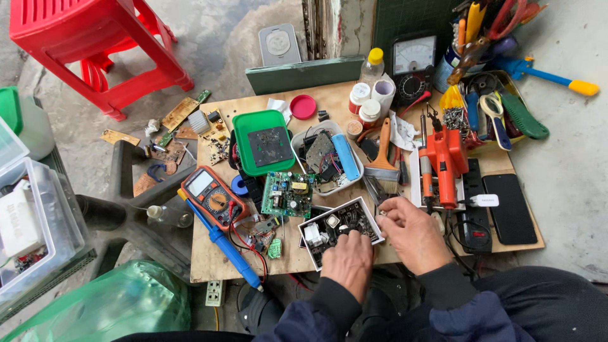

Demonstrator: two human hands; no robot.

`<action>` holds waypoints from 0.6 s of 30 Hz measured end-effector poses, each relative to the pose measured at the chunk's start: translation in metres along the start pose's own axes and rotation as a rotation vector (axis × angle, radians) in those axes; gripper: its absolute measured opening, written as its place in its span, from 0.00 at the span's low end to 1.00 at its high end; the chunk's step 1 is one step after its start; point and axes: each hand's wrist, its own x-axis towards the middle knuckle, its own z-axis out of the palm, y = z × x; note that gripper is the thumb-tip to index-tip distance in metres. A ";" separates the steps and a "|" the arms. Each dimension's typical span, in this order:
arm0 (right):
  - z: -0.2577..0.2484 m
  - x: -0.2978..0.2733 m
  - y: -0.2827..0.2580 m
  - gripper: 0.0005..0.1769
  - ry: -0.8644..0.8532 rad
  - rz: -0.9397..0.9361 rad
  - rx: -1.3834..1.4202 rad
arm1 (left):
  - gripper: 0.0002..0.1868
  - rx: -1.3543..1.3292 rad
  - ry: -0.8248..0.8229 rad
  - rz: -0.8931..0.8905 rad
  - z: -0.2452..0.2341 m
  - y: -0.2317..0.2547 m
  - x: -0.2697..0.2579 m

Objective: The person uses pliers to remove a small component from a green circuit board. They then place the component into a white box filled with other electronic parts. The person continues to handle the circuit board and other components on a cluttered workbench.

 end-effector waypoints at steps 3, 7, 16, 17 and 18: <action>0.015 0.004 0.014 0.09 -0.007 -0.055 -0.073 | 0.05 -0.194 0.100 0.027 -0.010 -0.017 -0.014; 0.029 -0.003 0.014 0.06 -0.032 -0.113 -0.150 | 0.07 -0.402 0.149 -0.054 -0.041 -0.035 -0.033; 0.029 -0.013 0.034 0.18 0.099 -0.388 -0.328 | 0.09 -0.335 0.132 -0.223 -0.039 -0.058 -0.003; 0.020 -0.018 0.032 0.15 0.117 -0.343 -0.316 | 0.13 -0.322 0.036 -0.254 -0.028 -0.057 0.003; 0.011 -0.022 0.029 0.13 0.135 -0.299 -0.304 | 0.17 -0.308 -0.061 -0.284 -0.018 -0.056 0.010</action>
